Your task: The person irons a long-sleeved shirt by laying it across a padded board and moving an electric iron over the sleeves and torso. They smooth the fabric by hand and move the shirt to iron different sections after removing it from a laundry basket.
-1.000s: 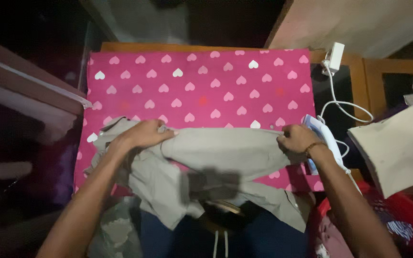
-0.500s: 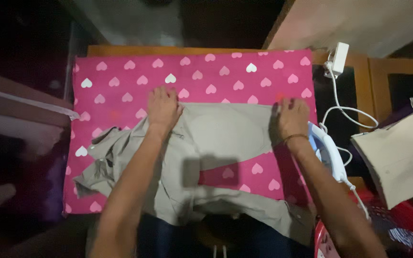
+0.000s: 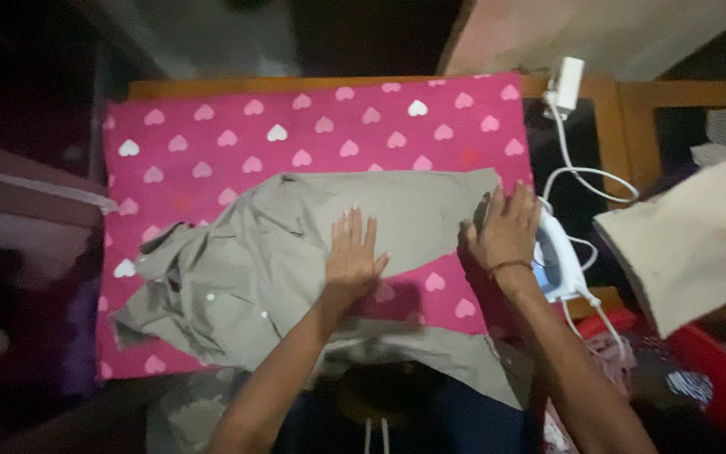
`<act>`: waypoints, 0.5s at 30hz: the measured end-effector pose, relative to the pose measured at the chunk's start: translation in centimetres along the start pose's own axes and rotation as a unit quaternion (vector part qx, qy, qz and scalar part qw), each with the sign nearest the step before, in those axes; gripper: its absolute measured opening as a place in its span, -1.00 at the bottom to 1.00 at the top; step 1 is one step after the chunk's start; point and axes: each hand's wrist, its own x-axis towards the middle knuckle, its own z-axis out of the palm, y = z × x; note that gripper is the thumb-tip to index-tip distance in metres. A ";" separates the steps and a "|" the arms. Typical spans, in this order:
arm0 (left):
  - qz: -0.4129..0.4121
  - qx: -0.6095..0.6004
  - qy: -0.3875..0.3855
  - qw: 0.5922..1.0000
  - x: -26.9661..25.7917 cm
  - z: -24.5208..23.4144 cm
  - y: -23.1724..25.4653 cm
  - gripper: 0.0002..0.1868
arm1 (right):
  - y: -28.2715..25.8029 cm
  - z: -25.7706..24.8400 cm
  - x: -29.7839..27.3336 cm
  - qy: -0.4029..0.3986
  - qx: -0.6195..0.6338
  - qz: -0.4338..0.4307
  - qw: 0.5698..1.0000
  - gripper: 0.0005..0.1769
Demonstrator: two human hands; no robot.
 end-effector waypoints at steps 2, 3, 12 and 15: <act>0.022 -0.005 -0.012 1.000 0.3 0.7 0.9 -0.12 | 2.2 -1.1 -1.2 0.010 -0.022 0.030 0.999 -0.15; 0.033 -0.007 -0.016 0.999 0.7 1.0 1.2 -0.13 | 3.3 -1.5 -1.7 0.004 -0.019 0.059 0.998 -0.21; 0.029 0.044 -0.036 0.998 1.0 3.3 1.1 -0.17 | 7.7 -4.4 -3.7 -0.148 0.076 0.171 0.971 -0.38; -0.018 0.033 -0.052 0.998 0.4 2.3 0.0 -0.18 | 5.7 -6.2 -3.3 -0.119 0.121 0.135 0.976 -0.37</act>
